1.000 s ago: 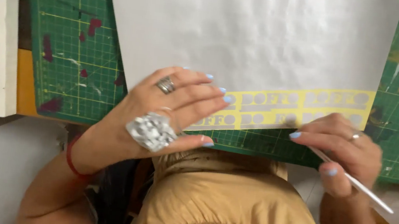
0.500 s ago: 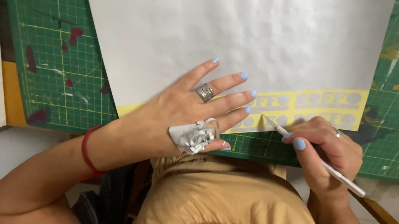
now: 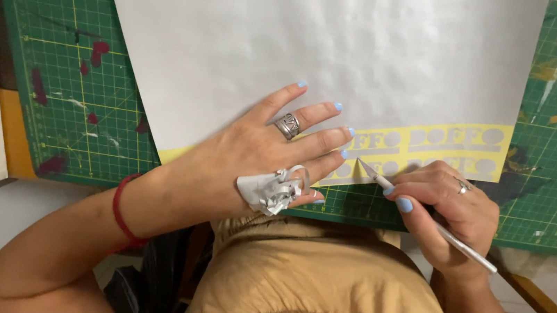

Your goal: Weeding vinyl stickers by removing excess material from around the cut letters using a precision tool.

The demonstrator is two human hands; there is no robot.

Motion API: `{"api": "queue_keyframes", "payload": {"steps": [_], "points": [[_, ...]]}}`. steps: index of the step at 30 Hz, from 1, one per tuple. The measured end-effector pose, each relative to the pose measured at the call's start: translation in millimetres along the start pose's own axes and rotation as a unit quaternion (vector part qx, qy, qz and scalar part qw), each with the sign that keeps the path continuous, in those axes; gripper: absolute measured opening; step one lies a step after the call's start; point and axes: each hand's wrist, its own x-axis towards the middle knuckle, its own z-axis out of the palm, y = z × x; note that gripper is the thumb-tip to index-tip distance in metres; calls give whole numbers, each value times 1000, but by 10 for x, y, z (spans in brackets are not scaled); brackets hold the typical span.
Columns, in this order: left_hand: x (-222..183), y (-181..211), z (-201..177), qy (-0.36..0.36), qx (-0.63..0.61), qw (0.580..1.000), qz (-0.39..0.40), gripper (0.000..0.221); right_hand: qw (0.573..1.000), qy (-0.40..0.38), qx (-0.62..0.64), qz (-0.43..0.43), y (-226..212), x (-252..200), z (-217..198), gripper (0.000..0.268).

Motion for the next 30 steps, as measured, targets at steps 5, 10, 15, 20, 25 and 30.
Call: {"api": "queue_keyframes", "payload": {"steps": [5,10,15,20,25,30], "points": [[-13,-31,16,1,-2,1000,7,41,1000,24,2,12,38,-60,10,20],[-4,-33,16,4,-12,1000,5,40,1000,11,-8,-12,13,-15,6,15],[12,-37,3,7,-13,1000,9,40,1000,1,-8,-12,-7,1,-2,15],[27,-39,2,7,0,1000,9,38,999,-11,-28,-40,0,25,-10,16],[120,8,-94,33,-10,999,2,23,999,-14,-34,-29,-26,29,-12,16],[171,-20,-41,14,8,1000,10,32,998,-19,-37,-41,-23,38,-14,17]]}}
